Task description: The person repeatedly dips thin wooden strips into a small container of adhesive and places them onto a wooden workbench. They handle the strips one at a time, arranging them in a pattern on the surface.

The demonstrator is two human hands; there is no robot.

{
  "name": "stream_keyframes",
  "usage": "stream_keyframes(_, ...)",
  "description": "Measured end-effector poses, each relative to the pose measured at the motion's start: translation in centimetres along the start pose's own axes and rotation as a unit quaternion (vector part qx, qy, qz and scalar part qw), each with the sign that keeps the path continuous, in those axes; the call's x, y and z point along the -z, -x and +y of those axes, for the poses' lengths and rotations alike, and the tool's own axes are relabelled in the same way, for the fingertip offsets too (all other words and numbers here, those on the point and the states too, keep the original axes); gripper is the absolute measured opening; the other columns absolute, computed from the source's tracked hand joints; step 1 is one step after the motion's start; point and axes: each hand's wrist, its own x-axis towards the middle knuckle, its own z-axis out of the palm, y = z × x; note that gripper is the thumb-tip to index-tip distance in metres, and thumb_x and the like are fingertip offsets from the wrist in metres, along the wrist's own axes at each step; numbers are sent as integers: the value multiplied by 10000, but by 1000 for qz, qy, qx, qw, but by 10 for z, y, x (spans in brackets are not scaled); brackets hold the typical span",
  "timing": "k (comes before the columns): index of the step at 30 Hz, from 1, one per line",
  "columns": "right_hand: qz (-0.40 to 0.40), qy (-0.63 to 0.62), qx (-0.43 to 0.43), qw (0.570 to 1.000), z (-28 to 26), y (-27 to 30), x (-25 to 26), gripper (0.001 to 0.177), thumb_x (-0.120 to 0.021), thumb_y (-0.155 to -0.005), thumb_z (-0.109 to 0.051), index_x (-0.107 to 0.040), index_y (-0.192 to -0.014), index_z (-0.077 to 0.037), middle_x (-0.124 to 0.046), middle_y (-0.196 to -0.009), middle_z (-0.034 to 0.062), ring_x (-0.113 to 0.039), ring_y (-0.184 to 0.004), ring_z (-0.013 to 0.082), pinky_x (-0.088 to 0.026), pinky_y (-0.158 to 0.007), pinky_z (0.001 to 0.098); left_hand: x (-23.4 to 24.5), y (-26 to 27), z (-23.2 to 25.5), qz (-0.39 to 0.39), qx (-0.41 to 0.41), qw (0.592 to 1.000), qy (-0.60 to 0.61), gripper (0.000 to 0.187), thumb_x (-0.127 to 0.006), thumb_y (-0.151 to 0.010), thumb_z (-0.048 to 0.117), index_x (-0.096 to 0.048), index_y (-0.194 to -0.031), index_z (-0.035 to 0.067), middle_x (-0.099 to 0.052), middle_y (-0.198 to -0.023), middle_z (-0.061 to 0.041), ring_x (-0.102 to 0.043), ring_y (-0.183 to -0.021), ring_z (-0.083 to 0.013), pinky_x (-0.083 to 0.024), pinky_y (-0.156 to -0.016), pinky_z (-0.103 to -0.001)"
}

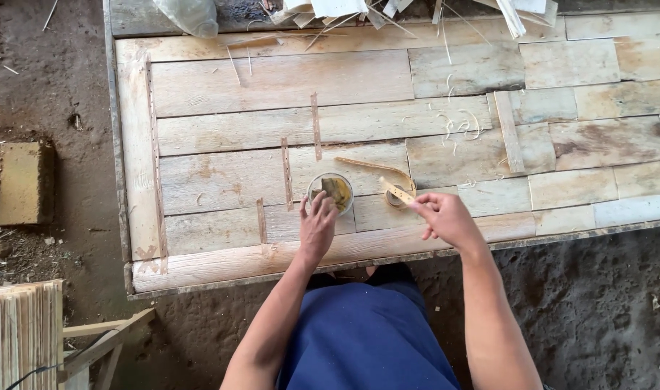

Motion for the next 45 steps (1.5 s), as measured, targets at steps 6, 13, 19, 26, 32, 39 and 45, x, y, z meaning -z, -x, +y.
stream_keyframes(6, 7, -12, -6, 1000, 31, -5, 7, 283, -633, -970, -136, -676, -1144, 84, -504, -514, 106, -657, -393, 261, -538, -408, 298, 16, -25, -18, 50, 35, 997, -44, 140, -813, -773, 97, -721, -815, 193, -554, -1065, 58, -469, -1262, -158, -269, -1101, -495)
stream_keyframes(13, -29, 6, -4, 1000, 36, -8, -6, 307, -618, -996, -169, -665, -1187, 66, -514, -527, 114, -674, -414, 274, -553, -433, 315, 19, -42, -79, 18, 99, 991, -88, 161, -804, -803, 68, -734, -896, 181, -588, -1023, 48, -500, -1194, -168, -300, -1097, -496)
stream_keyframes(19, -75, 99, 6, 992, 27, -9, -20, 301, -471, -1070, -271, -680, -1099, -57, -642, -647, 167, -743, -552, 285, -627, -611, 403, 67, -51, -54, -33, 116, 993, 17, 283, -810, -860, 324, -698, -1075, 178, -556, -1197, -31, -440, -1275, -213, -319, -1067, -475)
stream_keyframes(26, -93, 249, 132, 955, 14, -3, -38, 359, -389, -1063, -250, -632, -863, -77, -699, -700, 125, -708, -768, 301, -551, -766, 426, 114, -81, 34, -17, -43, 908, 416, 159, -781, -877, 178, -761, -1024, 236, -723, -1010, 49, -670, -1049, -200, -494, -920, -363)
stream_keyframes(32, -81, 290, 167, 939, 5, 2, -40, 353, -370, -1067, -264, -599, -857, -95, -676, -749, 117, -682, -815, 318, -551, -764, 461, 131, -82, 40, -80, -71, 909, 402, 97, -745, -911, 272, -747, -1008, 269, -721, -1007, 99, -633, -1067, -152, -423, -967, -347)
stream_keyframes(39, -80, 304, 172, 934, 12, -3, -44, 341, -364, -1066, -274, -605, -888, -110, -678, -797, 97, -689, -849, 321, -563, -770, 460, 143, -87, 38, -104, -86, 908, 396, 64, -769, -888, 242, -732, -939, 252, -718, -928, 98, -640, -1043, -158, -407, -980, -371)
stream_keyframes(45, -61, 331, 188, 923, 7, -6, -42, 286, -455, -1047, -300, -647, -981, -99, -698, -904, 161, -698, -919, 386, -565, -809, 508, 131, -86, 33, -119, -59, 911, 391, 175, -804, -857, 265, -718, -1009, 267, -713, -867, 113, -627, -1021, -139, -376, -1008, -389)
